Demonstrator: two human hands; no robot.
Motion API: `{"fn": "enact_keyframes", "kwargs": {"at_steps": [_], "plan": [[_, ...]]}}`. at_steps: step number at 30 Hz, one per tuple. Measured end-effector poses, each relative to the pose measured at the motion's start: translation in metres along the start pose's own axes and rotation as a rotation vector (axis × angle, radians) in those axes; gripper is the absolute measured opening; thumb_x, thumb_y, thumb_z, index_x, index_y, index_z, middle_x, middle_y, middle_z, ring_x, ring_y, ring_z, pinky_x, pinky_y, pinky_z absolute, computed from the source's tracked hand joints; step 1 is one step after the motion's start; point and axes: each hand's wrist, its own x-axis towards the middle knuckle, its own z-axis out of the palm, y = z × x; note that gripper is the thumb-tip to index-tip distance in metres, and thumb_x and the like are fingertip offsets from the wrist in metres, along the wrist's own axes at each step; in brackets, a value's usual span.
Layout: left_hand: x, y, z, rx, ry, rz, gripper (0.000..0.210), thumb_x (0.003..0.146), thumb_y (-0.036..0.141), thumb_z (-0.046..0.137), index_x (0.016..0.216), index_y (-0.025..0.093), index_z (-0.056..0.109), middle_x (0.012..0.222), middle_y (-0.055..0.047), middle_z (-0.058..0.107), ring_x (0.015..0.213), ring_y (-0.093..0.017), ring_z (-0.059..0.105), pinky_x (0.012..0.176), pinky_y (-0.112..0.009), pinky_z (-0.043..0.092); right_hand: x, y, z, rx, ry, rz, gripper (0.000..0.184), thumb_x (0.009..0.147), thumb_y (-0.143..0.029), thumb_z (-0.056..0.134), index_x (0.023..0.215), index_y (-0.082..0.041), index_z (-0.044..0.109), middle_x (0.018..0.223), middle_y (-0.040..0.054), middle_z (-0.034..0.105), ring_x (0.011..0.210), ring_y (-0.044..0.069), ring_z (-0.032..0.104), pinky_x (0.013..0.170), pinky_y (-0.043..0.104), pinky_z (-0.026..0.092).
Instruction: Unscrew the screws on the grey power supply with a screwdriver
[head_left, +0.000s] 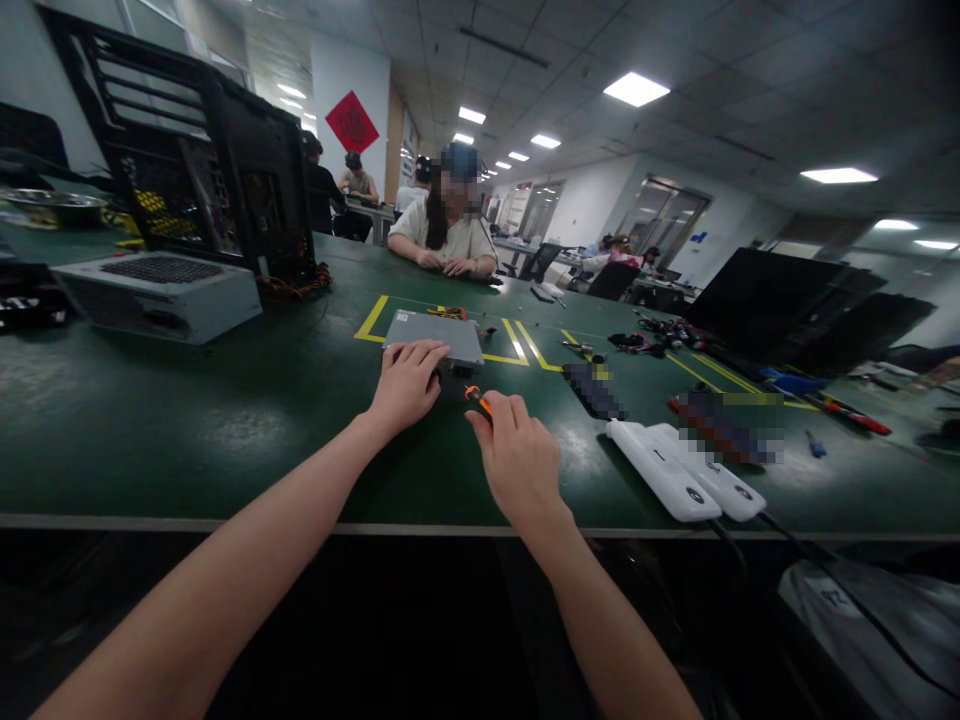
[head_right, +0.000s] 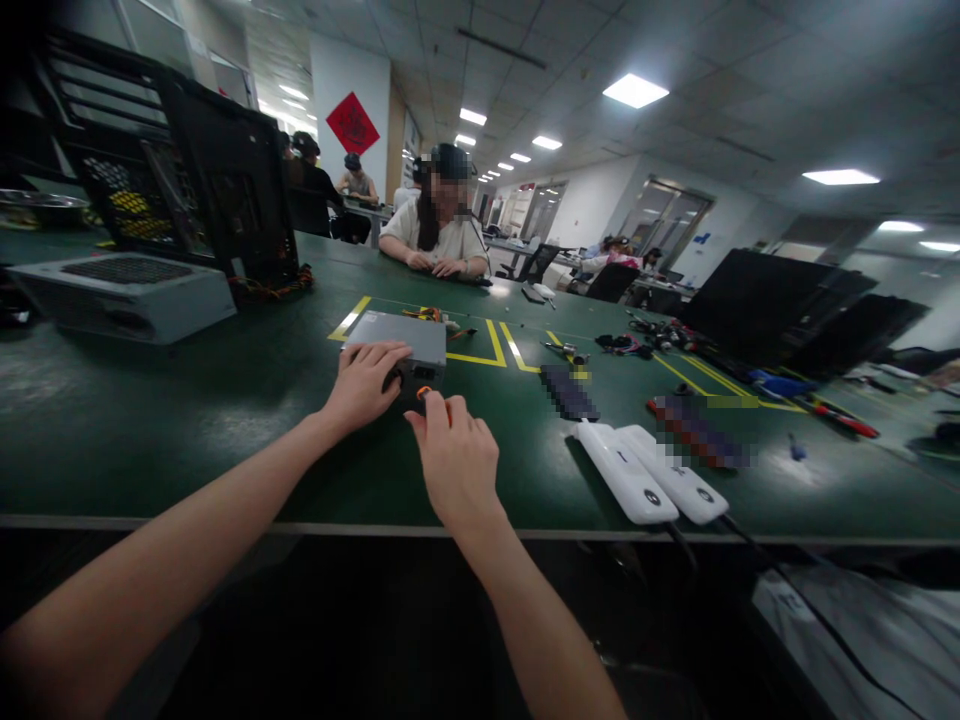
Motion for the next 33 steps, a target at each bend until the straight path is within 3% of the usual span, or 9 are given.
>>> {"fn": "enact_keyframes", "kwargs": {"at_steps": [3,7,12,15,19,23,25,29,33], "plan": [[0.000,0.000,0.000,-0.001,-0.006,-0.004,0.043,0.083,0.016,0.043,0.125,0.022,0.049,0.131,-0.007,0.053,0.124,-0.023,0.043,0.102,-0.042,0.025,-0.006,-0.008,-0.007,0.024,-0.111,-0.148,0.032,0.091,-0.017,0.041,0.122,-0.014,0.047,0.129,0.0164,0.051,0.086,0.020,0.060,0.070,0.032,0.047],[0.001,-0.001,0.002,0.001,-0.017,-0.005,0.043,0.083,0.017,0.044,0.125,0.022,0.049,0.132,-0.006,0.052,0.124,-0.023,0.043,0.103,-0.043,0.024,-0.008,-0.011,-0.002,0.076,-0.142,-0.399,0.041,0.088,-0.008,0.039,0.127,-0.020,0.045,0.130,0.0136,0.051,0.089,0.019,0.060,0.075,0.032,0.047],[0.001,0.000,0.002,0.007,-0.003,-0.012,0.042,0.083,0.016,0.044,0.124,0.022,0.049,0.131,-0.006,0.053,0.123,-0.022,0.044,0.103,-0.042,0.024,0.003,-0.003,0.003,0.059,0.060,-0.243,0.020,0.093,-0.026,0.044,0.105,-0.021,0.058,0.109,0.0092,0.063,0.071,0.014,0.060,0.063,0.026,0.044],[0.001,0.000,0.002,0.004,0.000,-0.018,0.042,0.082,0.016,0.044,0.124,0.023,0.050,0.131,-0.006,0.053,0.122,-0.022,0.044,0.103,-0.042,0.024,0.003,-0.005,-0.004,0.055,-0.001,-0.214,0.016,0.090,-0.024,0.048,0.100,-0.022,0.059,0.107,0.0087,0.062,0.073,0.015,0.059,0.063,0.027,0.044],[0.001,0.000,0.002,0.000,-0.009,-0.016,0.043,0.082,0.016,0.044,0.125,0.023,0.049,0.131,-0.005,0.053,0.122,-0.023,0.044,0.103,-0.042,0.024,-0.001,-0.012,-0.009,0.013,-0.096,-0.292,0.034,0.085,-0.012,0.049,0.118,-0.020,0.051,0.119,0.0135,0.056,0.085,0.020,0.059,0.068,0.029,0.046],[0.001,0.000,0.002,0.000,0.002,-0.015,0.042,0.083,0.015,0.043,0.124,0.024,0.050,0.131,-0.005,0.054,0.122,-0.023,0.044,0.103,-0.043,0.024,0.006,-0.003,-0.002,-0.009,0.042,-0.304,0.030,0.092,-0.027,0.045,0.120,-0.017,0.050,0.098,0.0084,0.064,0.068,0.014,0.058,0.060,0.026,0.043],[0.001,0.001,0.002,0.005,0.014,-0.013,0.042,0.083,0.015,0.043,0.124,0.024,0.050,0.131,-0.005,0.054,0.122,-0.023,0.045,0.103,-0.042,0.024,0.011,0.005,0.004,0.014,0.152,-0.295,0.026,0.092,-0.036,0.045,0.107,-0.017,0.056,0.082,0.0038,0.064,0.061,0.012,0.055,0.056,0.024,0.039],[0.000,0.001,0.001,0.006,0.010,-0.007,0.042,0.083,0.016,0.043,0.124,0.023,0.049,0.131,-0.006,0.053,0.121,-0.023,0.045,0.102,-0.042,0.025,0.014,0.020,0.019,0.063,0.294,-0.334,0.017,0.091,-0.031,0.048,0.096,-0.019,0.058,0.102,0.0075,0.064,0.071,0.010,0.058,0.063,0.021,0.041],[0.001,0.001,0.002,0.016,0.003,-0.010,0.043,0.082,0.016,0.044,0.124,0.022,0.050,0.131,-0.006,0.053,0.121,-0.023,0.045,0.102,-0.043,0.025,0.007,0.029,0.037,0.159,0.336,-0.593,0.008,0.089,-0.024,0.051,0.095,-0.022,0.058,0.098,0.0041,0.065,0.074,0.009,0.059,0.067,0.020,0.044]]}}
